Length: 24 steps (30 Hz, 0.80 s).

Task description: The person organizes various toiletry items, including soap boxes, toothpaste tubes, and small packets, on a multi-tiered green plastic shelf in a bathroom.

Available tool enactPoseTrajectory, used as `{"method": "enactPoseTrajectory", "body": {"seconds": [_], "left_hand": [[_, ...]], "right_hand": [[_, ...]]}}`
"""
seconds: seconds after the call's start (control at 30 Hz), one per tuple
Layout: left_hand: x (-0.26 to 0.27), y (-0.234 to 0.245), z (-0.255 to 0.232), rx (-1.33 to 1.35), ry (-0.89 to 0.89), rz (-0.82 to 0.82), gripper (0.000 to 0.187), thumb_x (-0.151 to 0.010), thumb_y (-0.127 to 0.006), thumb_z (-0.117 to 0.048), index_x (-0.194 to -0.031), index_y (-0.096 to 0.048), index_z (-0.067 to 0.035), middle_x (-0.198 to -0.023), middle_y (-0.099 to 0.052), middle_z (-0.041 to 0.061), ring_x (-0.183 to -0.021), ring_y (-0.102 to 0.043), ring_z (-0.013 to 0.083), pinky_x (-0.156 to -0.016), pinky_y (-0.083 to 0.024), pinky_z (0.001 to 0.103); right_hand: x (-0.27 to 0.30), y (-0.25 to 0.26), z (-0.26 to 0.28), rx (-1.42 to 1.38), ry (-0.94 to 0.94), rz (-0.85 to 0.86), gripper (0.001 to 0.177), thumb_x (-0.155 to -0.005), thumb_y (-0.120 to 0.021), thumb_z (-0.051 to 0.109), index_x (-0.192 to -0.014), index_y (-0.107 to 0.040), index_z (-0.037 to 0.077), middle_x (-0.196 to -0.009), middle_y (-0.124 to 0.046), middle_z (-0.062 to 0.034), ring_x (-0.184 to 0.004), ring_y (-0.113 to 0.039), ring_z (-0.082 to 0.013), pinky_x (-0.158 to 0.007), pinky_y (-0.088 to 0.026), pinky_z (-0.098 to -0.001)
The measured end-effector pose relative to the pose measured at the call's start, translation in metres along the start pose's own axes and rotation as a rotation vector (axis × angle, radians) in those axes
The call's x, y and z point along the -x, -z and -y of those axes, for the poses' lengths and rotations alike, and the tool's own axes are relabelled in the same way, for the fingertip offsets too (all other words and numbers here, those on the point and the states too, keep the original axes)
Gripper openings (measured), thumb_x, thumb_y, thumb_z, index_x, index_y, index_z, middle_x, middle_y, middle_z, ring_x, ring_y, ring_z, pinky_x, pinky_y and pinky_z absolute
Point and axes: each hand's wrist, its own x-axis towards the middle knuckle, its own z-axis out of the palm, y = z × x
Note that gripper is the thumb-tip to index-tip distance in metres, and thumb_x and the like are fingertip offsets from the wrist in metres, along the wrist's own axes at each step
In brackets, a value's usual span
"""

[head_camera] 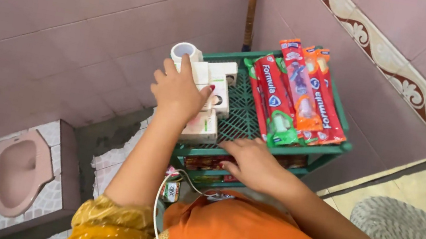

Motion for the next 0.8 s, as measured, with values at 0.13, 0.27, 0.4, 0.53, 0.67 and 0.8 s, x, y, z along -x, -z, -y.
{"method": "enactPoseTrajectory", "body": {"seconds": [0.13, 0.27, 0.4, 0.53, 0.67, 0.8], "left_hand": [[-0.019, -0.012, -0.022, -0.159, 0.185, 0.152, 0.093, -0.087, -0.066, -0.064, -0.157, -0.030, -0.014, -0.158, -0.027, 0.017, -0.135, -0.037, 0.0459, -0.098, -0.044, 0.062], [-0.024, -0.018, -0.035, -0.091, 0.329, 0.195, 0.093, -0.088, -0.065, -0.057, -0.161, -0.023, -0.017, -0.162, -0.021, 0.019, -0.135, -0.036, 0.0476, -0.101, -0.042, 0.062], [-0.021, -0.028, -0.042, -0.136, 0.346, 0.192, 0.101, -0.083, -0.068, -0.053, -0.162, -0.018, -0.015, -0.161, -0.016, 0.020, -0.134, -0.033, 0.0489, -0.099, -0.038, 0.066], [-0.011, -0.040, -0.040, -0.133, 0.298, 0.045, 0.088, -0.090, -0.063, -0.052, -0.161, -0.026, -0.015, -0.161, -0.022, 0.020, -0.130, -0.038, 0.0501, -0.098, -0.036, 0.068], [-0.003, -0.045, -0.034, -0.129, 0.272, -0.025, 0.082, -0.090, -0.064, -0.049, -0.158, -0.034, -0.016, -0.159, -0.026, 0.018, -0.126, -0.041, 0.0504, -0.097, -0.036, 0.068], [0.005, -0.039, -0.034, -0.102, 0.252, -0.091, 0.079, -0.089, -0.066, -0.047, -0.156, -0.038, -0.016, -0.158, -0.028, 0.018, -0.126, -0.041, 0.0496, -0.096, -0.037, 0.068]], "right_hand": [[0.010, 0.018, -0.026, -0.321, 0.170, -0.059, 0.034, -0.090, -0.070, 0.015, -0.121, -0.065, 0.003, -0.109, -0.068, -0.0162, -0.106, -0.064, -0.0353, -0.090, -0.053, -0.0441], [0.019, 0.032, -0.045, -0.424, 0.226, -0.093, 0.026, -0.090, -0.068, 0.008, -0.116, -0.067, 0.004, -0.111, -0.069, -0.0141, -0.105, -0.066, -0.0337, -0.089, -0.054, -0.0427], [0.027, 0.045, -0.059, -0.454, 0.285, -0.193, 0.020, -0.092, -0.067, 0.006, -0.111, -0.070, 0.004, -0.107, -0.070, -0.0128, -0.102, -0.067, -0.0322, -0.086, -0.054, -0.0425], [0.030, 0.053, -0.072, -0.462, 0.269, -0.256, 0.016, -0.090, -0.066, 0.002, -0.106, -0.072, 0.004, -0.098, -0.071, -0.0113, -0.094, -0.067, -0.0295, -0.080, -0.053, -0.0411], [0.038, 0.058, -0.084, -0.497, 0.285, -0.305, 0.017, -0.089, -0.066, -0.001, -0.105, -0.071, 0.003, -0.096, -0.070, -0.0115, -0.091, -0.067, -0.0287, -0.078, -0.053, -0.0399], [0.044, 0.061, -0.091, -0.518, 0.260, -0.311, 0.017, -0.088, -0.066, -0.003, -0.104, -0.072, 0.001, -0.095, -0.070, -0.0119, -0.087, -0.068, -0.0280, -0.074, -0.053, -0.0387]]}}
